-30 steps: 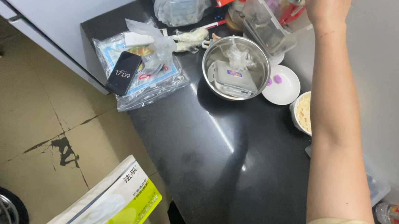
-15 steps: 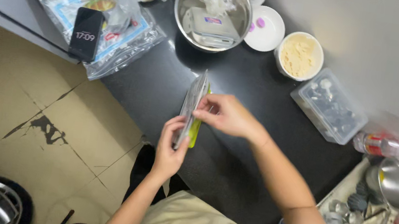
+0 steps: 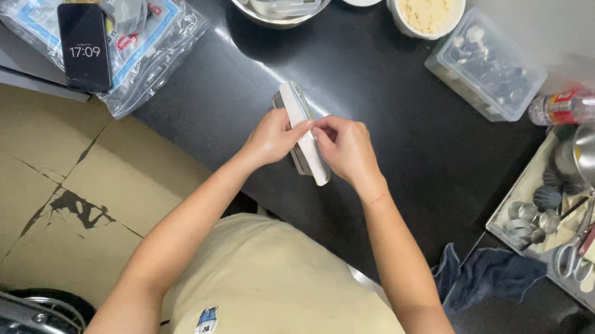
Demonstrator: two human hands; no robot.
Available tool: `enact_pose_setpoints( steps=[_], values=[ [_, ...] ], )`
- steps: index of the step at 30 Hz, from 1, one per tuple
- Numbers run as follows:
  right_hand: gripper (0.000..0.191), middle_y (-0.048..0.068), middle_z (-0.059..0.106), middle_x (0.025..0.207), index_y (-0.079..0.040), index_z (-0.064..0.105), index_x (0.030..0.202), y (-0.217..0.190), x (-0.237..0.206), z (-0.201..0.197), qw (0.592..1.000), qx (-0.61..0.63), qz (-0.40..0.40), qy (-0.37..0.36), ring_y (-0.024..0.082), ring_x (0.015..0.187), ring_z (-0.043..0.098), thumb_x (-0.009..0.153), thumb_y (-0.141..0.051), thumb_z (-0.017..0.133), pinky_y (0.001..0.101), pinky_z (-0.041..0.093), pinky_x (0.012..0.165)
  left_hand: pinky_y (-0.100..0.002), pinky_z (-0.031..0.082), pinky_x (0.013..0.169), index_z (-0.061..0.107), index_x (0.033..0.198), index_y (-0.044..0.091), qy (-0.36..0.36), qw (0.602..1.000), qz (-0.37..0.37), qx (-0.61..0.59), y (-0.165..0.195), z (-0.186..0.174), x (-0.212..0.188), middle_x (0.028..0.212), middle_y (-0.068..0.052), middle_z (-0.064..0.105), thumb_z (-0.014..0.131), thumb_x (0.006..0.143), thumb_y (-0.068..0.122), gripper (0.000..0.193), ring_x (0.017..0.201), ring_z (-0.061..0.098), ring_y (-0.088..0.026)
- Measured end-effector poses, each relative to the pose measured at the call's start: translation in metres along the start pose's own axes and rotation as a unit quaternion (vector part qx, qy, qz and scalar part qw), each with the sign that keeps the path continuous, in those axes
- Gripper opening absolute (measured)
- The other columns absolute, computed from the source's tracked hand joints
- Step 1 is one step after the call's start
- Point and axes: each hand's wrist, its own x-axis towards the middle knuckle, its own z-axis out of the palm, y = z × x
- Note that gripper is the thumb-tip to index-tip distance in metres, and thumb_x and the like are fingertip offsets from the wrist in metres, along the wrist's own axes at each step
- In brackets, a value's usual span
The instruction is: The person washes and dries their hands, then retrieves a small piece of dough from a container. They flatten the dough on a countertop, spray it with liquid, and continue shaping it by hand. Finally, they measure the flattened dough with a ruler.
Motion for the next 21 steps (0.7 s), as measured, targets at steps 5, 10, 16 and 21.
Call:
enact_pose_setpoints(
  steps=[5,10,16,21],
  values=[
    [0.009,0.019,0.071,0.083,0.000,0.070,0.088,-0.001,-0.011,0.003,0.992,-0.064,-0.094,0.050,0.037,0.074,0.070,0.090,-0.008,0.067,0.0440,0.055,0.068,-0.036,0.051,0.057,0.072,0.091,0.000,-0.009,0.999,0.020,0.037,0.008,-0.005,-0.009,0.070,-0.013,0.071,0.066,0.093,0.029,0.030,0.062,0.070,-0.021],
    [0.005,0.017,0.069,0.078,0.001,0.067,0.087,0.000,-0.010,0.009,0.997,0.008,-0.058,0.059,0.031,0.066,0.070,0.090,-0.004,0.067,0.0391,0.054,0.060,-0.035,0.050,0.053,0.073,0.092,0.001,-0.045,0.997,0.056,-0.003,0.009,-0.012,-0.003,0.068,-0.011,0.070,0.066,0.094,0.027,0.027,0.058,0.069,-0.019],
    [0.001,0.015,0.067,0.075,0.001,0.066,0.087,0.016,-0.007,0.002,0.990,0.003,-0.039,0.132,0.027,0.064,0.070,0.088,0.002,0.065,0.0377,0.054,0.060,-0.040,0.045,0.053,0.065,0.078,-0.003,-0.101,0.992,-0.004,0.079,0.010,-0.019,0.004,0.060,-0.018,0.062,0.068,0.092,0.028,0.034,0.053,0.063,-0.028],
    [0.005,0.014,0.067,0.081,0.000,0.064,0.090,0.028,-0.005,-0.014,0.974,-0.114,-0.072,0.181,0.030,0.069,0.068,0.089,0.002,0.068,0.0399,0.054,0.062,-0.043,0.051,0.060,0.062,0.073,0.000,-0.033,0.994,0.002,0.109,0.023,-0.032,-0.002,0.063,-0.016,0.064,0.067,0.079,0.024,0.025,0.060,0.067,-0.033]
  ],
)
